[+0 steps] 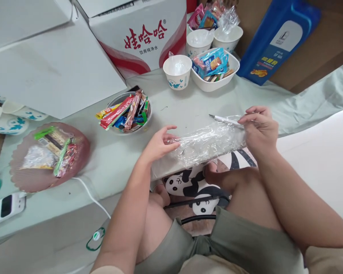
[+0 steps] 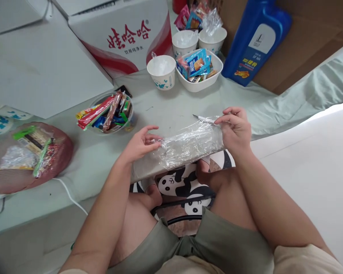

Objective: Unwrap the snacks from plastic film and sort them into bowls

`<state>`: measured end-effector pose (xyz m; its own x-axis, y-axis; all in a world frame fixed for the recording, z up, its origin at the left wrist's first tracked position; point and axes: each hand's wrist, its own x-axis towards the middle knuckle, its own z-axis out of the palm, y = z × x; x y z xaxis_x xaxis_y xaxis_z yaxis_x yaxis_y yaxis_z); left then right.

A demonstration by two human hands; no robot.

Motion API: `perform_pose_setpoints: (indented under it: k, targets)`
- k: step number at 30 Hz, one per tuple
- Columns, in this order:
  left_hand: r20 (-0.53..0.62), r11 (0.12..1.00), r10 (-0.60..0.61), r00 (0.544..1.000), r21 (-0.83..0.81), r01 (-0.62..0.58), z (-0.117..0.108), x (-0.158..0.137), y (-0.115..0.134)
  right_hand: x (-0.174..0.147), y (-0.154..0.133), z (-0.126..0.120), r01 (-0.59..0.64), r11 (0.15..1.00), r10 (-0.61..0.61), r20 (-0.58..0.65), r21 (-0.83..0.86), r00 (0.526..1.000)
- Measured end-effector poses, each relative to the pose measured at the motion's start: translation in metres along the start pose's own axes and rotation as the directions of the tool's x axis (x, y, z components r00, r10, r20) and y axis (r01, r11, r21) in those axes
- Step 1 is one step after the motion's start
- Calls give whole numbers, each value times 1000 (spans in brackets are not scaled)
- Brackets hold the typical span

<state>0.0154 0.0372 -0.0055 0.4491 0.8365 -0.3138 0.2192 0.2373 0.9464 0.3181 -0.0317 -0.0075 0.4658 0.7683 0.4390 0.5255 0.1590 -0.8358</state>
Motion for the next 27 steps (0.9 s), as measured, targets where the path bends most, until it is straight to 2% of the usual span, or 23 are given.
perform_pose_setpoints:
  k: [3, 6, 7, 9, 11, 12, 13, 15, 16, 17, 18, 19, 20, 21, 22, 23, 24, 25, 27]
  targets:
    - [-4, 1000, 19, 1000, 8, -19, 2, -4, 0, 0, 3, 3, 5, 1000, -5, 42, -5, 999]
    - [-75, 976, 111, 991, -180, -123, 4, -3, -1, 1, 19, 1, -57, 998, 52, 170, 22, 984]
    - [-89, 958, 124, 988, -251, -143, 5, -2, -1, 2, 25, -2, -83, 995, 73, 170, 53, 983]
    - [-70, 930, 118, 991, -341, -135, 4, 1, -1, 7, 30, -11, -67, 989, 65, 23, 131, 998]
    - [-17, 929, 97, 995, -357, -97, 1, 3, -1, 13, 19, -22, 71, 983, -41, -175, 168, 984]
    - [6, 933, 89, 996, -352, -81, 0, 4, -1, 16, 7, -27, 157, 974, -116, -235, 164, 965]
    - [30, 936, 81, 996, -345, -65, -1, 4, 0, 19, -9, -29, 226, 961, -188, -221, 161, 957]
    - [100, 943, 70, 993, -331, -33, -2, 4, 0, 23, -44, -26, 277, 949, -272, -49, 152, 961]
    - [147, 947, 67, 987, -322, -16, -3, 4, 0, 24, -60, -19, 237, 964, -256, 185, 119, 949]
    - [197, 950, 67, 978, -313, -2, -3, 4, 0, 23, -73, -10, 197, 978, -203, 471, 62, 859]
    - [247, 953, 68, 967, -303, 10, -3, 4, 0, 22, -81, 1, 180, 983, -156, 643, 28, 750]
    - [288, 955, 71, 955, -296, 18, -4, 3, 0, 19, -85, 13, 151, 989, -86, 799, -6, 595]
    - [312, 955, 78, 947, -297, 19, -4, 3, 1, 15, -85, 25, 124, 992, -18, 904, -39, 427]
    - [322, 949, 91, 942, -315, 15, -5, 3, 1, 11, -82, 34, 98, 993, 37, 959, -67, 279]
    - [317, 935, 112, 942, -354, 8, -6, 3, 1, 6, -76, 42, 58, 995, 75, 982, -86, 175]
    - [299, 909, 137, 944, -416, -1, -6, 3, 2, 1, -69, 48, 0, 995, 94, 985, -95, 145]
    - [270, 870, 164, 949, -493, -10, -6, 3, 2, -4, -63, 51, -80, 993, 104, 976, -90, 191]
    - [237, 822, 184, 954, -569, -17, -6, 3, 2, -8, -57, 53, -176, 982, 119, 947, -68, 297]
    - [195, 747, 187, 963, -665, -10, -2, 6, 0, -14, -48, 55, -373, 928, 207, 810, 16, 549]
